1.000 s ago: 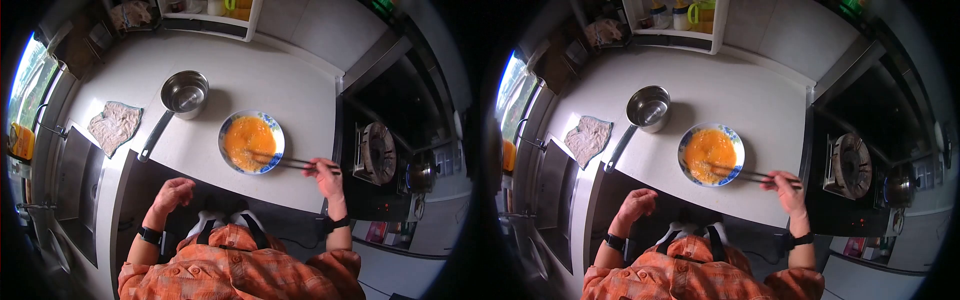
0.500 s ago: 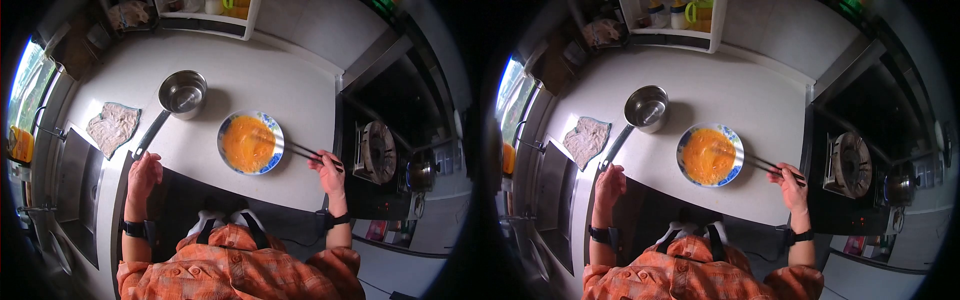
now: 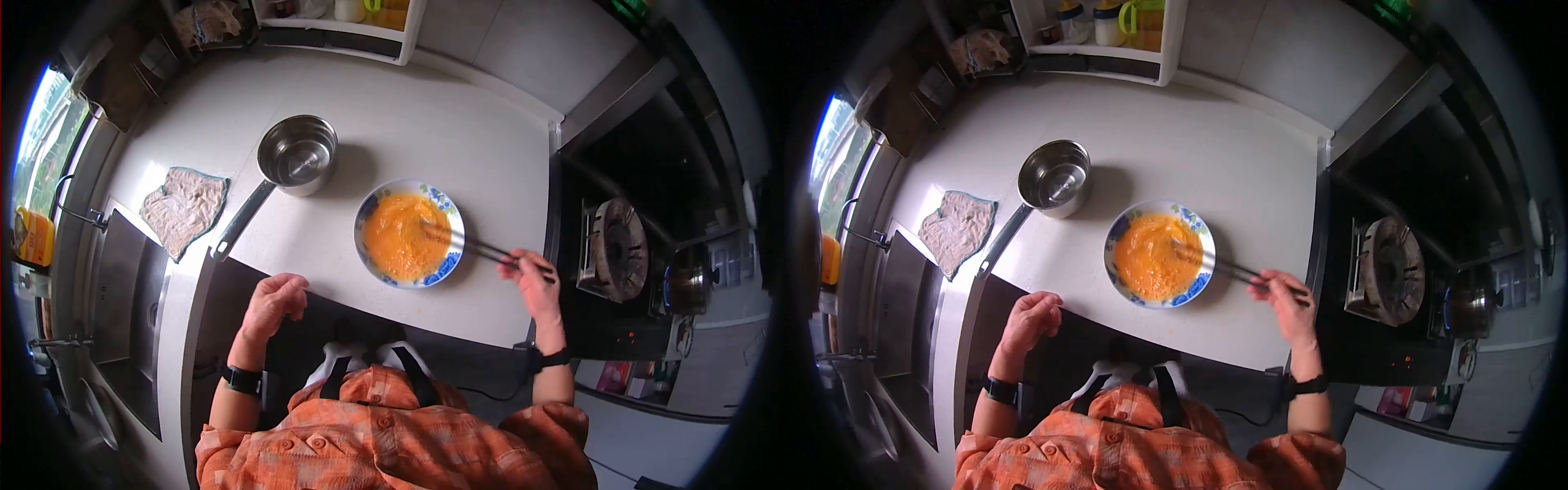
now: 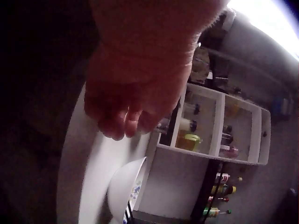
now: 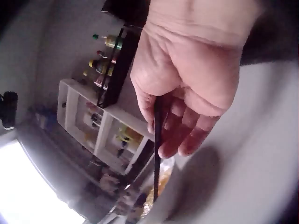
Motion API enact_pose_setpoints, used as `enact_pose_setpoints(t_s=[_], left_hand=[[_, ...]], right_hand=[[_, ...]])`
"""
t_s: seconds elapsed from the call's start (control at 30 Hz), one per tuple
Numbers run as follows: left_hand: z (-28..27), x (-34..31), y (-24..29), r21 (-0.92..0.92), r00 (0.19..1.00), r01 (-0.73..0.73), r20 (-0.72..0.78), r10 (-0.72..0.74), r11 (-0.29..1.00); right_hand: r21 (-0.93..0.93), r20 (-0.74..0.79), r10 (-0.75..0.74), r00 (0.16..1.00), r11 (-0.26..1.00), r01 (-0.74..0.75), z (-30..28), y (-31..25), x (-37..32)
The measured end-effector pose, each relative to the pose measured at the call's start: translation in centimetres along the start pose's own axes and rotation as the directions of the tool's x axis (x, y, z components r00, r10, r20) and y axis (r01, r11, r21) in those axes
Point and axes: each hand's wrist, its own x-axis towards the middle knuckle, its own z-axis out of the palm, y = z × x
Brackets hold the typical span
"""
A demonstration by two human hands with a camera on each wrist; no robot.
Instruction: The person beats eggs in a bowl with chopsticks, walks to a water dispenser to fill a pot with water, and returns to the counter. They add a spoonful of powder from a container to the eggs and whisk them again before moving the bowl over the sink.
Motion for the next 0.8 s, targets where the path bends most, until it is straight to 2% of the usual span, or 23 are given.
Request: enact_pose_setpoints(t_s=[0.03, 0.1, 0.13, 0.17, 0.23, 0.27, 0.3, 0.37, 0.4, 0.43, 0.5, 0.53, 0.57, 0.63, 0.67, 0.7, 0.77, 0.8], left_hand=[[0.4, 0.4, -0.2, -0.005, 1.0, -0.004, -0.003, 0.004, 1.0], [1.0, 0.9, -0.6, 0.043, 1.0, -0.009, -0.007, 0.009, 0.999], [0.8, 1.3, -1.1, 0.079, 0.999, -0.032, -0.014, 0.033, 0.996], [0.8, 1.4, -1.4, 0.08, 0.999, -0.03, -0.011, 0.031, 0.996], [0.9, 1.7, -1.5, 0.069, 0.998, -0.022, -0.05, 0.026, 0.997], [0.9, 1.7, -1.5, 0.069, 0.998, -0.023, -0.051, 0.026, 0.997], [1.0, 1.6, -1.5, 0.072, 0.999, -0.03, -0.043, 0.034, 0.997], [0.9, 1.6, -1.5, 0.079, 0.999, -0.034, -0.035, 0.037, 0.996], [0.9, 1.7, -1.6, 0.083, 0.999, -0.032, -0.035, 0.035, 0.996], [0.8, 1.8, -1.6, 0.084, 0.999, -0.034, -0.036, 0.037, 0.996], [0.9, 1.7, -1.3, 0.095, 0.998, -0.04, -0.035, 0.044, 0.995], [1.0, 1.6, -1.3, 0.11, 0.999, -0.042, -0.025, 0.045, 0.993], [0.9, 1.6, -1.4, 0.111, 0.999, -0.04, -0.025, 0.043, 0.993], [0.9, 1.7, -1.6, 0.103, 0.998, -0.041, -0.04, 0.045, 0.994], [0.9, 1.8, -1.5, 0.101, 0.998, -0.046, -0.043, 0.05, 0.994], [0.9, 1.7, -1.6, 0.1, 0.998, -0.049, -0.038, 0.053, 0.994], [0.9, 1.7, -1.5, 0.102, 0.998, -0.05, -0.029, 0.053, 0.994], [1.0, 1.6, -1.4, 0.102, 0.998, -0.045, -0.03, 0.049, 0.994]], right_hand=[[-0.004, 0.006, -0.001, 1.0, 1.0, 0.001, 0.1, -0.2, 0.0], [0.019, 0.203, 0.053, 0.978, 0.998, -0.058, 0.6, -0.8, -0.5], [0.087, 0.127, -0.009, 0.992, 0.996, -0.002, -0.1, -0.6, -0.1], [0.088, 0.123, -0.009, 0.992, 0.996, -0.002, -0.2, -0.5, -0.2], [-0.048, 0.043, 0.049, 0.998, 0.998, -0.047, -0.2, -0.5, -0.3], [-0.049, 0.134, 0.096, 0.986, 0.995, -0.091, 0.3, -0.9, -0.7], [-0.047, 0.134, 0.097, 0.986, 0.995, -0.092, 0.0, -0.9, -0.5], [0.062, 0.071, -0.017, 0.997, 0.998, 0.013, -0.8, -0.8, -0.1], [0.006, -0.005, -0.036, 0.999, 0.999, 0.036, -0.9, -0.8, 0.1], [0.006, -0.002, -0.039, 0.999, 0.999, 0.039, -0.7, -0.9, -0.1], [-0.053, 0.188, 0.112, 0.976, 0.993, -0.104, 0.1, -1.1, -0.9], [0.0, 0.203, 0.07, 0.977, 0.997, -0.071, 0.0, -1.3, -0.8], [0.002, 0.202, 0.071, 0.977, 0.997, -0.072, -0.4, -1.0, -0.6], [-0.007, 0.01, -0.067, 0.998, 0.998, 0.067, -1.1, -0.5, 0.0], [-0.099, 0.037, 0.003, 0.999, 0.995, 0.0, -0.6, -0.6, -0.5], [-0.1, 0.041, 0.004, 0.999, 0.995, 0.0, -0.4, -0.9, -0.5], [0.017, 0.144, 0.003, 0.99, 1.0, -0.005, -0.4, -1.2, -0.8], [0.017, 0.143, 0.004, 0.99, 1.0, -0.006, -0.3, -1.2, -1.0]])
